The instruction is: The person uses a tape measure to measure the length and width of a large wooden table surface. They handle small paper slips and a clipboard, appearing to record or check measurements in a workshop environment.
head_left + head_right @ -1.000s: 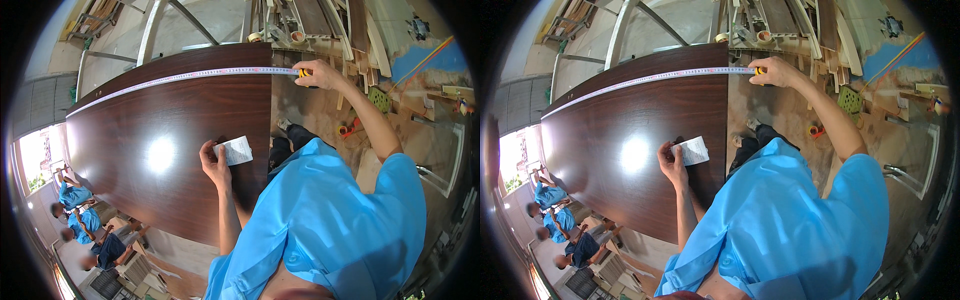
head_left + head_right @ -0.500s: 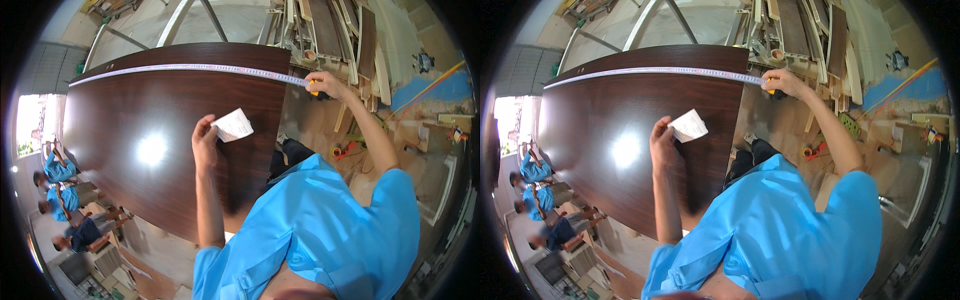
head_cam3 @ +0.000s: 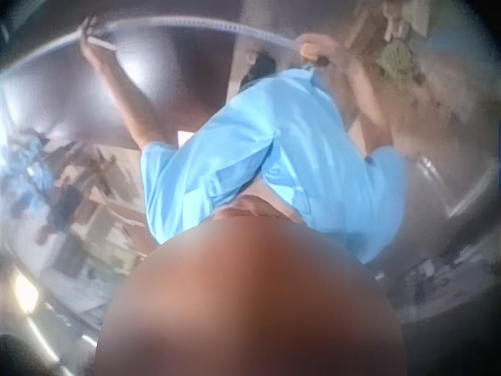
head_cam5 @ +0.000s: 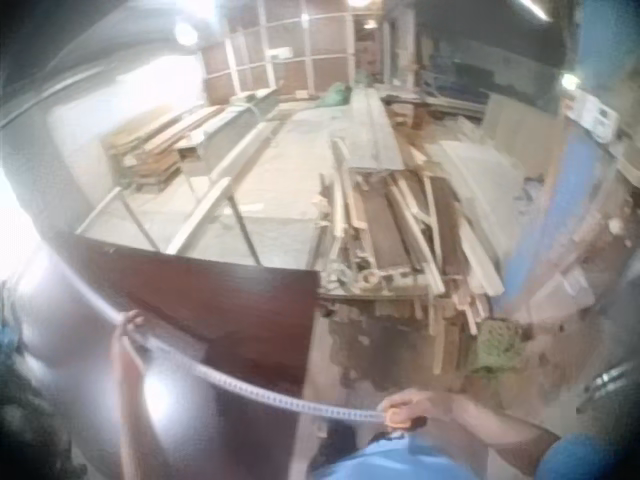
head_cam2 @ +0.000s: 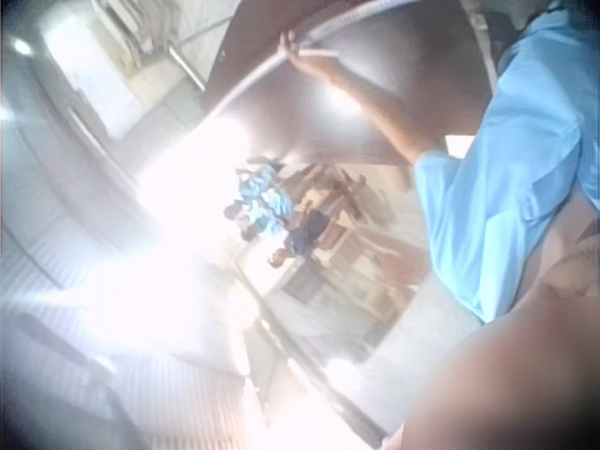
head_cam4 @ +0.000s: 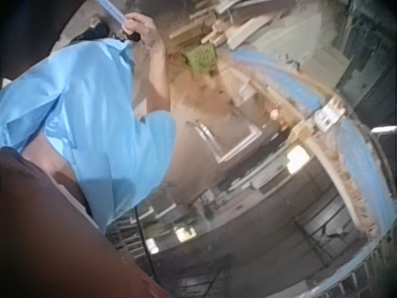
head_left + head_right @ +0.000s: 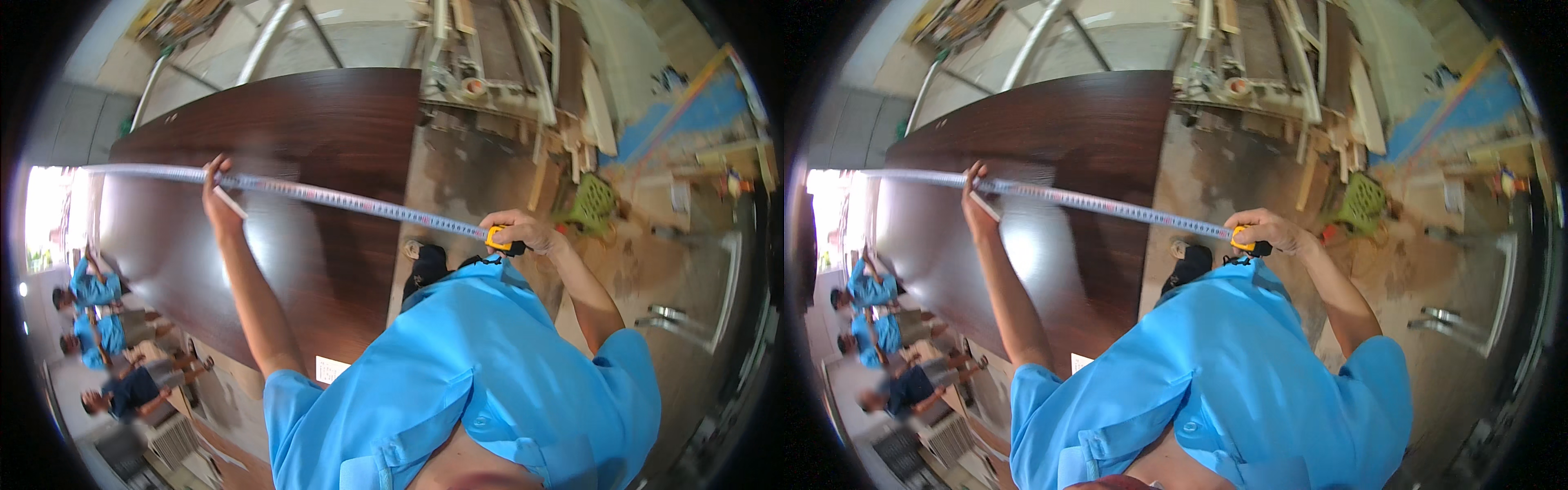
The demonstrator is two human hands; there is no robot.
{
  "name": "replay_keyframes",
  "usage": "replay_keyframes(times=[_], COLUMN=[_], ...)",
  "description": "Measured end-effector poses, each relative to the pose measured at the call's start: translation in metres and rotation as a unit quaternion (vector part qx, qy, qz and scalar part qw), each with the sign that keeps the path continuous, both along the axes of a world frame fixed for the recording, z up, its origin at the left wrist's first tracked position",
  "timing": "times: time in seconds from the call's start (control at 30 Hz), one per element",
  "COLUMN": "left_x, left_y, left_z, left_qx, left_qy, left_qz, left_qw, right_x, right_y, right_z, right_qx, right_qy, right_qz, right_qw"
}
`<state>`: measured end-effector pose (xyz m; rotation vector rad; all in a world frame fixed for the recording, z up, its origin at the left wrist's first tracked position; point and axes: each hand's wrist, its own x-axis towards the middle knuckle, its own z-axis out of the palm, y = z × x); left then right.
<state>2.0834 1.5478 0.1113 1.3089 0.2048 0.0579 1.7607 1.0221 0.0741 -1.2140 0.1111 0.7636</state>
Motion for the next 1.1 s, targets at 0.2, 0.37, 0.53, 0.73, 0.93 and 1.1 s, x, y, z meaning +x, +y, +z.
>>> replay_keyframes(times=[0.2,0.37,0.53,0.73,0.93,1.1], left_x=[-0.046,-0.094,-0.167,-0.266,-0.433,-0.555], left_y=[0.061,0.075,-0.008,-0.127,-0.213,-0.227], left_z=[-0.005,0.013,0.030,0.032,-0.029,-0.054], left_qx=[-0.025,-0.019,0.093,-0.047,-0.043,-0.064], left_qy=[0.027,0.037,-0.025,-0.010,-0.037,0.037], left_qz=[0.018,-0.151,-0.046,-0.207,-0.288,-0.393], left_qw=[0.999,0.988,0.994,0.977,0.956,0.916], right_x=[-0.136,-0.211,-0.283,-0.388,-0.525,-0.625], right_y=[-0.024,-0.009,0.021,0.065,0.125,0.159], right_z=[-0.043,-0.061,-0.052,-0.052,-0.065,-0.056], right_qx=[-0.024,0.024,0.030,0.011,0.037,0.031], right_qy=[-0.025,-0.008,0.028,-0.014,0.065,0.060], right_qz=[0.017,-0.015,-0.083,-0.177,-0.294,-0.345], right_qw=[0.999,1.000,0.996,0.984,0.953,0.936])
